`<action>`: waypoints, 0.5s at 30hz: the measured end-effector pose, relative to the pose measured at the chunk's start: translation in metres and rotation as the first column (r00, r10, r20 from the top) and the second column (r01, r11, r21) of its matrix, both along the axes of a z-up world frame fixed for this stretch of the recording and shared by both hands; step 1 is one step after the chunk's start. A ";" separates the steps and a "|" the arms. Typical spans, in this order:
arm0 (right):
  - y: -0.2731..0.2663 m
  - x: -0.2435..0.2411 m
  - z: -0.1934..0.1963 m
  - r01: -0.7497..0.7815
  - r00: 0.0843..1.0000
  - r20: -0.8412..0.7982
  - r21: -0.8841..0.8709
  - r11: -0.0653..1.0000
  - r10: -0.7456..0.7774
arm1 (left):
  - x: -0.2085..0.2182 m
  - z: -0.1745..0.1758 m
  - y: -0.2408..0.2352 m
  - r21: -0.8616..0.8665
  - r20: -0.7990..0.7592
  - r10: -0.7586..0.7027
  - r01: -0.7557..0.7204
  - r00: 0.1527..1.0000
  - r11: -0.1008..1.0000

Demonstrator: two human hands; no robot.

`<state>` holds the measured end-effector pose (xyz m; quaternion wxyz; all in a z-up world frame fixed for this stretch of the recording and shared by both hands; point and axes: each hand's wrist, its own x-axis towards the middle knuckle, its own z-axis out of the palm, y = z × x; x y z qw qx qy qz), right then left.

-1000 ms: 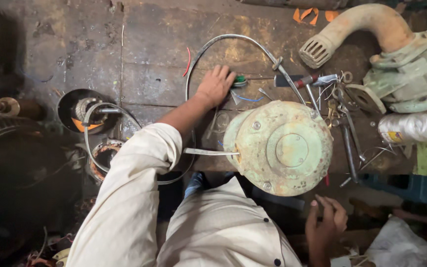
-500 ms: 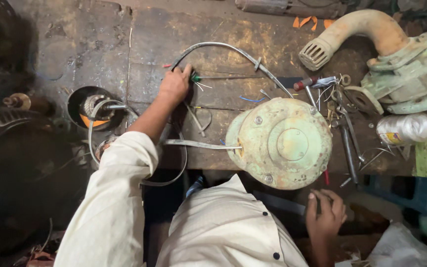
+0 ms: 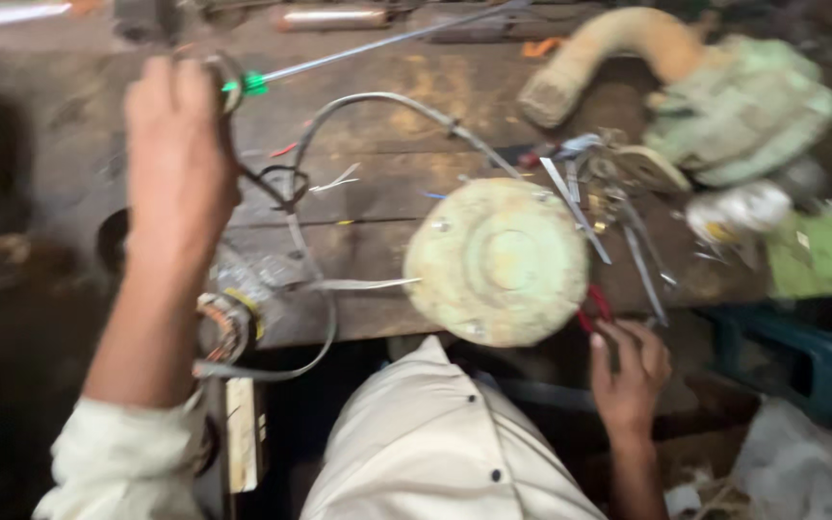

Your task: The person uses a wrench to tighten bolts on a circular metal motor housing. They then use a hammer to tap the wrench and the housing, likely to loosen or seat the bolts. The person continues to adjust the bolts and reposition the housing on the workbench.

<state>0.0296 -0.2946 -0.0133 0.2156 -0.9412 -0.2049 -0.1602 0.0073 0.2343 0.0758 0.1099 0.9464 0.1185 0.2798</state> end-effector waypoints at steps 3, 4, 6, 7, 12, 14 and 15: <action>0.016 0.012 0.029 0.017 0.998 0.063 0.086 0.996 -0.022 | -0.008 0.070 -0.069 -0.037 0.093 -0.158 0.162 0.983 0.986; 0.020 0.015 0.041 0.011 0.997 0.071 0.129 0.992 -0.021 | -0.007 0.087 -0.094 -0.063 0.112 -0.216 0.224 0.970 0.973; 0.028 0.021 0.057 -0.075 0.993 0.105 0.204 0.976 0.054 | 0.011 0.107 -0.142 -0.124 0.122 -0.335 0.349 0.934 0.929; 0.029 0.026 0.064 -0.148 0.987 0.100 0.221 0.964 0.129 | 0.022 0.111 -0.167 -0.161 0.114 -0.398 0.412 0.910 0.897; 0.014 0.041 0.053 -0.144 0.734 -0.378 0.725 0.674 0.564 | 0.082 0.076 -0.300 -0.375 0.276 -0.599 0.658 0.752 0.653; -0.008 0.041 0.033 0.222 0.566 -0.584 0.787 0.575 0.581 | 0.103 0.039 -0.346 -0.559 0.166 -0.579 0.560 0.798 0.611; -0.025 0.038 0.022 0.444 0.494 -0.680 0.733 0.516 0.541 | 0.110 0.016 -0.363 -0.596 0.148 -0.565 0.529 0.811 0.603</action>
